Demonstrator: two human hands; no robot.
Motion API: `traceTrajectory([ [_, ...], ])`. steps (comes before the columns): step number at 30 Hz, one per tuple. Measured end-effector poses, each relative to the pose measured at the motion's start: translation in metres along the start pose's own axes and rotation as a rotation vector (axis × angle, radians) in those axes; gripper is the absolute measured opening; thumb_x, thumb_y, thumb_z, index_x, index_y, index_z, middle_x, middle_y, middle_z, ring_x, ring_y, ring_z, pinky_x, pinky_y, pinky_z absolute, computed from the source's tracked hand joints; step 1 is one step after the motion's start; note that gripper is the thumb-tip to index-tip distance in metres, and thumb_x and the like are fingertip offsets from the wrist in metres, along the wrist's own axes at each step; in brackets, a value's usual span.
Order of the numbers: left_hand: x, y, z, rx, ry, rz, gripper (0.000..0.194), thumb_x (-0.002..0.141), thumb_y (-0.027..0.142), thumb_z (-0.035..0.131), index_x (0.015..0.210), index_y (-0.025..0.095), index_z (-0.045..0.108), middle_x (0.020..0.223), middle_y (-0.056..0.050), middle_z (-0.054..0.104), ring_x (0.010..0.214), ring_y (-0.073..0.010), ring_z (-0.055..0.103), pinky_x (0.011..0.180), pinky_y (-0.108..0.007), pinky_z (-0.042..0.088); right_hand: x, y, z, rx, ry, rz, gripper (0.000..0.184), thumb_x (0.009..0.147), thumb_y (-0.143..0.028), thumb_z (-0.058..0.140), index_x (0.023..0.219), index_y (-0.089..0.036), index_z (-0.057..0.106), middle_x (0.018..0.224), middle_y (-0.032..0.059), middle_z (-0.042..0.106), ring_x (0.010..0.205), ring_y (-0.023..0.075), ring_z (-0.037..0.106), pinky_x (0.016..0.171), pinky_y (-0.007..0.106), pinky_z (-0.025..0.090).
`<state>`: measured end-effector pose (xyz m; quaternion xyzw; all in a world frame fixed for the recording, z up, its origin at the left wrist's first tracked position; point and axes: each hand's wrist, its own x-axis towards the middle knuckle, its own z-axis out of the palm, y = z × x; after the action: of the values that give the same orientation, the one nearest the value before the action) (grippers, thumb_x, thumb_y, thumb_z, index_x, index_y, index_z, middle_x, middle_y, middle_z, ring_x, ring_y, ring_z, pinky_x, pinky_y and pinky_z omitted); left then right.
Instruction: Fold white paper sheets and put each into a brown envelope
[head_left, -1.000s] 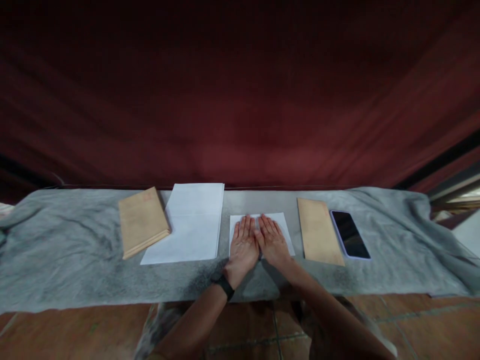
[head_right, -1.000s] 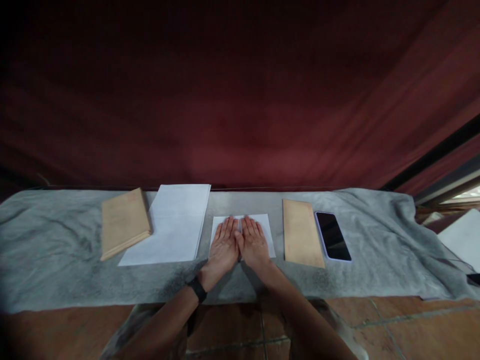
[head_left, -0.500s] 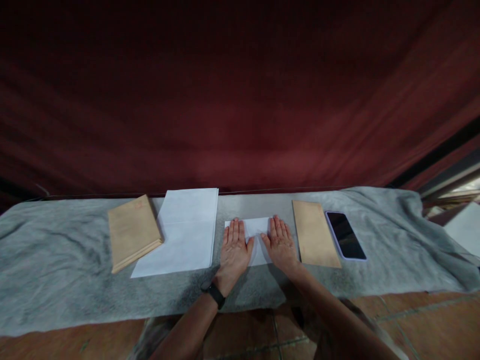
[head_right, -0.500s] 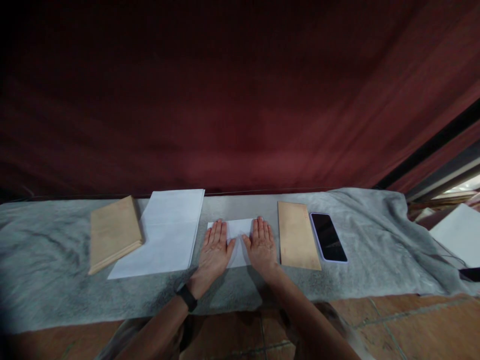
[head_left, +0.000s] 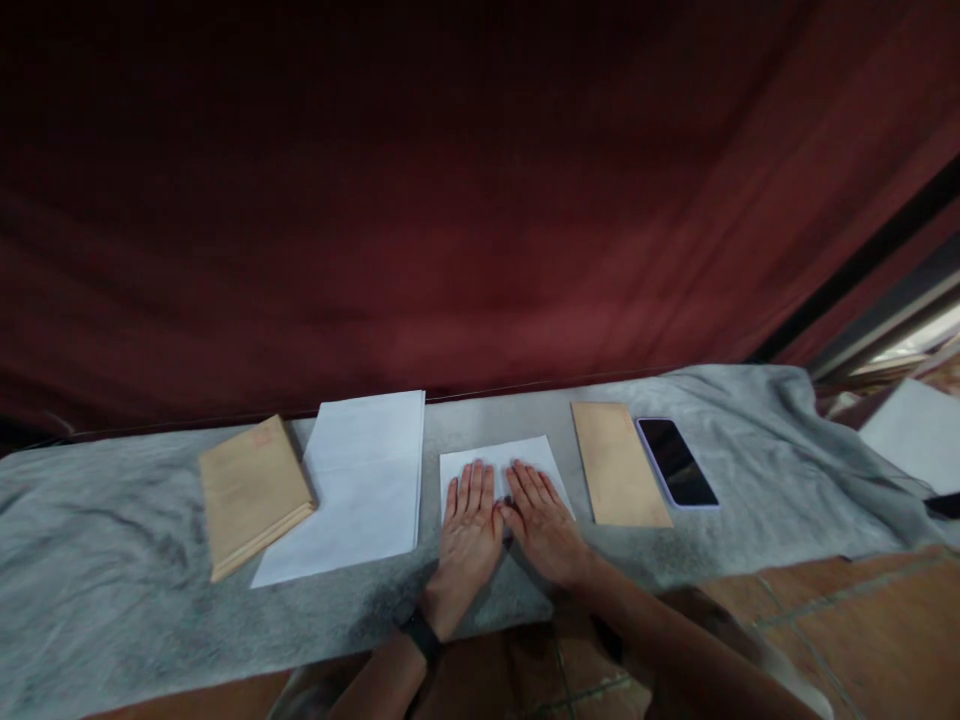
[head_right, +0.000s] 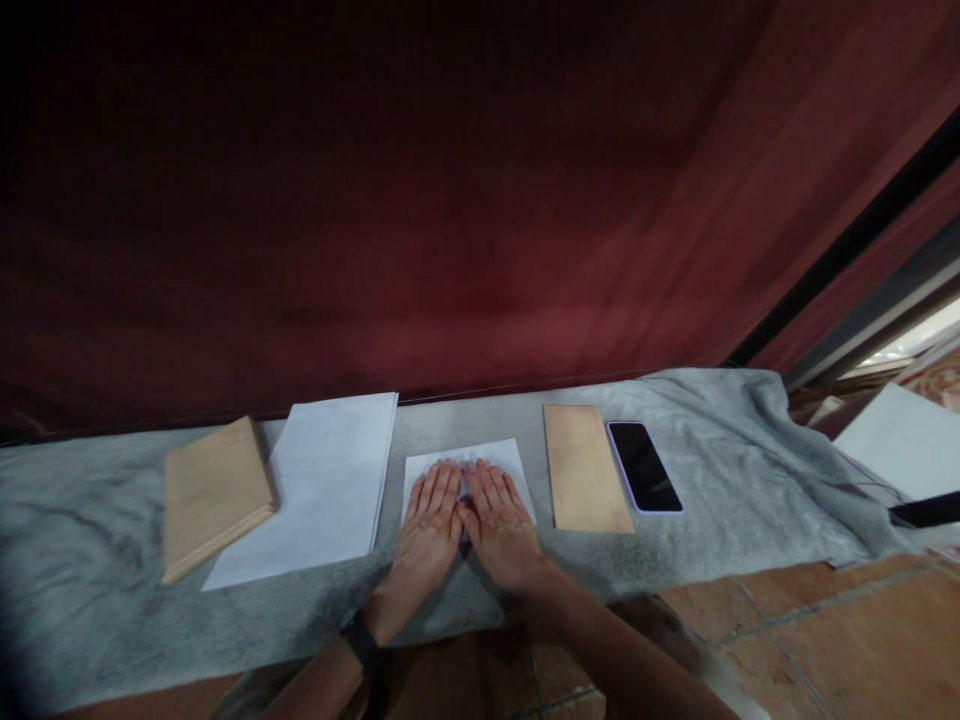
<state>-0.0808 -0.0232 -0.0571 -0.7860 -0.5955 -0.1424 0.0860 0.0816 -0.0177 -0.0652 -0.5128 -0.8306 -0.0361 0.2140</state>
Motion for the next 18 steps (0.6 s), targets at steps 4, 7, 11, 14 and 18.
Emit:
traceTrajectory([
  [4, -0.006, -0.002, -0.004, 0.039, -0.051, -0.008, 0.054, 0.102, 0.027, 0.035, 0.152, 0.009, 0.041, 0.161, -0.018, 0.036, 0.151, -0.0283, 0.03, 0.123, -0.051, 0.03, -0.007, -0.003, 0.0, -0.032, 0.009, 0.044, 0.056, 0.106, -0.043, 0.039, 0.152, -0.012, 0.043, 0.159, 0.0143, 0.042, 0.148, 0.0245, 0.038, 0.122, 0.043, 0.03],
  [7, -0.007, -0.008, -0.006, 0.044, -0.062, -0.05, 0.06, 0.103, 0.042, 0.038, 0.151, 0.006, 0.042, 0.16, -0.021, 0.035, 0.15, -0.0312, 0.032, 0.121, -0.051, 0.032, -0.01, 0.005, -0.001, -0.083, 0.022, 0.109, 0.059, 0.105, -0.044, 0.04, 0.154, -0.01, 0.041, 0.159, 0.0163, 0.041, 0.147, 0.0264, 0.038, 0.121, 0.044, 0.031],
  [11, -0.005, -0.011, -0.007, 0.045, -0.05, -0.086, 0.064, 0.103, 0.046, 0.036, 0.151, 0.004, 0.041, 0.159, -0.023, 0.037, 0.15, -0.032, 0.032, 0.12, -0.053, 0.033, -0.013, 0.017, -0.003, -0.118, 0.014, 0.134, 0.06, 0.105, -0.042, 0.039, 0.153, -0.006, 0.041, 0.158, 0.0181, 0.041, 0.147, 0.0278, 0.039, 0.121, 0.046, 0.031],
  [14, -0.003, -0.011, -0.007, 0.057, -0.053, -0.094, 0.06, 0.103, 0.042, 0.035, 0.15, 0.005, 0.044, 0.157, -0.022, 0.04, 0.149, -0.0312, 0.034, 0.121, -0.054, 0.031, -0.01, 0.021, -0.007, -0.119, -0.016, 0.161, 0.056, 0.106, -0.039, 0.035, 0.148, -0.005, 0.047, 0.155, 0.019, 0.045, 0.144, 0.0292, 0.043, 0.12, 0.048, 0.031],
  [18, 0.003, -0.005, -0.007, 0.053, -0.047, -0.085, 0.057, 0.102, 0.038, 0.037, 0.147, 0.005, 0.048, 0.157, -0.022, 0.041, 0.149, -0.0325, 0.034, 0.123, -0.053, 0.029, 0.009, 0.021, -0.018, -0.087, -0.078, 0.259, 0.054, 0.107, -0.039, 0.031, 0.14, -0.006, 0.058, 0.146, 0.0188, 0.056, 0.138, 0.0314, 0.05, 0.12, 0.051, 0.029],
])
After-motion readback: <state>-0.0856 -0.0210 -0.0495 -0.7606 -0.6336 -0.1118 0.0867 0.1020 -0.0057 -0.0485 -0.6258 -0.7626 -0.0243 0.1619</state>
